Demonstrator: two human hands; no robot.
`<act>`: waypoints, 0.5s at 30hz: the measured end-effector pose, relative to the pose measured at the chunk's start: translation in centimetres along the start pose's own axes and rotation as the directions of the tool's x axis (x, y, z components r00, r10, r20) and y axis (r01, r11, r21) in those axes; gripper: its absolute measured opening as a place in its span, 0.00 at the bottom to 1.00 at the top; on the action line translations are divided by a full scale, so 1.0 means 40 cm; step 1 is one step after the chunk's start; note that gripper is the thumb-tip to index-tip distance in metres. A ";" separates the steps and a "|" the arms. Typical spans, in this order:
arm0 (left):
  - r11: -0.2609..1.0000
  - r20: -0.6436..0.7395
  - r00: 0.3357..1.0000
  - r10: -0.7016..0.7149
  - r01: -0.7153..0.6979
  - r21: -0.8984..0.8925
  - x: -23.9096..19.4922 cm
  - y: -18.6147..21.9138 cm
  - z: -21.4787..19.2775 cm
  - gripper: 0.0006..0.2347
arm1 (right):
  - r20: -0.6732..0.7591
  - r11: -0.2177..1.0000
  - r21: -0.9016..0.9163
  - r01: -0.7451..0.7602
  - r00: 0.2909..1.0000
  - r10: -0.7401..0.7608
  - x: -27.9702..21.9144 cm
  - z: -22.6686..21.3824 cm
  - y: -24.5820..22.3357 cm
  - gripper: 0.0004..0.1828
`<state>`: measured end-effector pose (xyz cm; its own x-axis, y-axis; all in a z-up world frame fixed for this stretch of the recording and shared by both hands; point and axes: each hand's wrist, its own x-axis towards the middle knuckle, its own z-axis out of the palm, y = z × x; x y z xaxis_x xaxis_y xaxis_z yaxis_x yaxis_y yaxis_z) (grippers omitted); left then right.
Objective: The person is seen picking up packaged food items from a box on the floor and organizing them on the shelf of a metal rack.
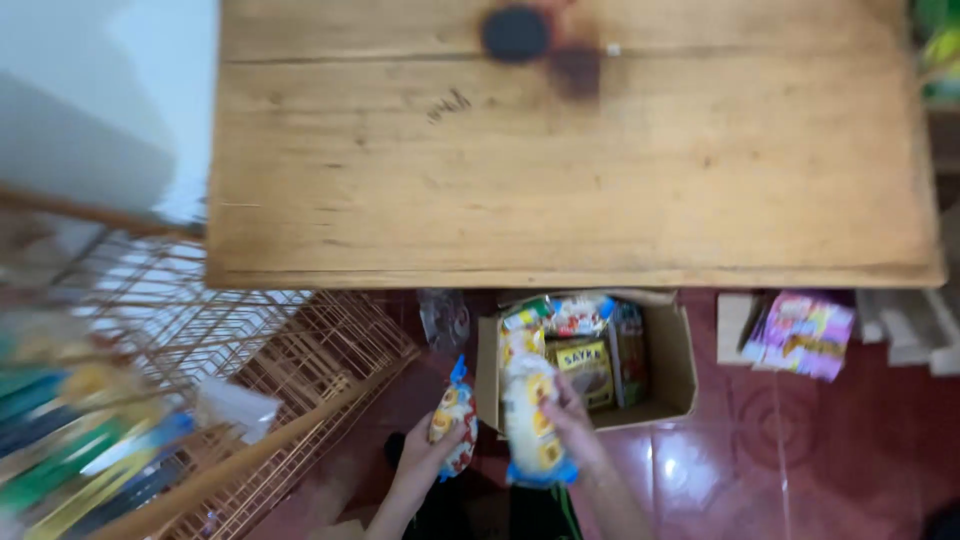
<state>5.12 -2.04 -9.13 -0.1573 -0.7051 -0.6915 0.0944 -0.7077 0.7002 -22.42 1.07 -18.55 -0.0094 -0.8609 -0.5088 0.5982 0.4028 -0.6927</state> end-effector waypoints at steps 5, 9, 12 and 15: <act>0.990 -0.066 0.998 0.024 -0.033 -0.139 -0.120 -0.002 -0.086 0.20 | 0.154 0.989 -0.147 0.032 0.988 -0.009 -0.098 0.201 -0.060 0.49; 0.948 -0.075 0.987 0.144 -0.159 -0.275 -0.200 -0.013 -0.174 0.22 | 0.288 0.980 -0.185 -0.077 0.949 0.129 -0.148 0.349 -0.101 0.48; 0.952 -0.058 0.992 0.109 -0.121 -0.281 -0.326 0.070 -0.217 0.23 | 0.408 0.956 -0.293 0.033 0.908 0.093 -0.107 0.354 -0.082 0.48; 0.923 -0.057 0.961 0.272 -0.277 -0.268 -0.460 0.178 -0.256 0.22 | 0.502 0.919 -0.355 0.170 0.864 0.034 -0.079 0.344 -0.097 0.49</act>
<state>18.74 5.43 6.77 -0.0690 -0.8723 -0.4840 0.3938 -0.4696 0.7902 -13.70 -2.03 -7.21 0.4149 -0.8861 -0.2064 0.2638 0.3343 -0.9048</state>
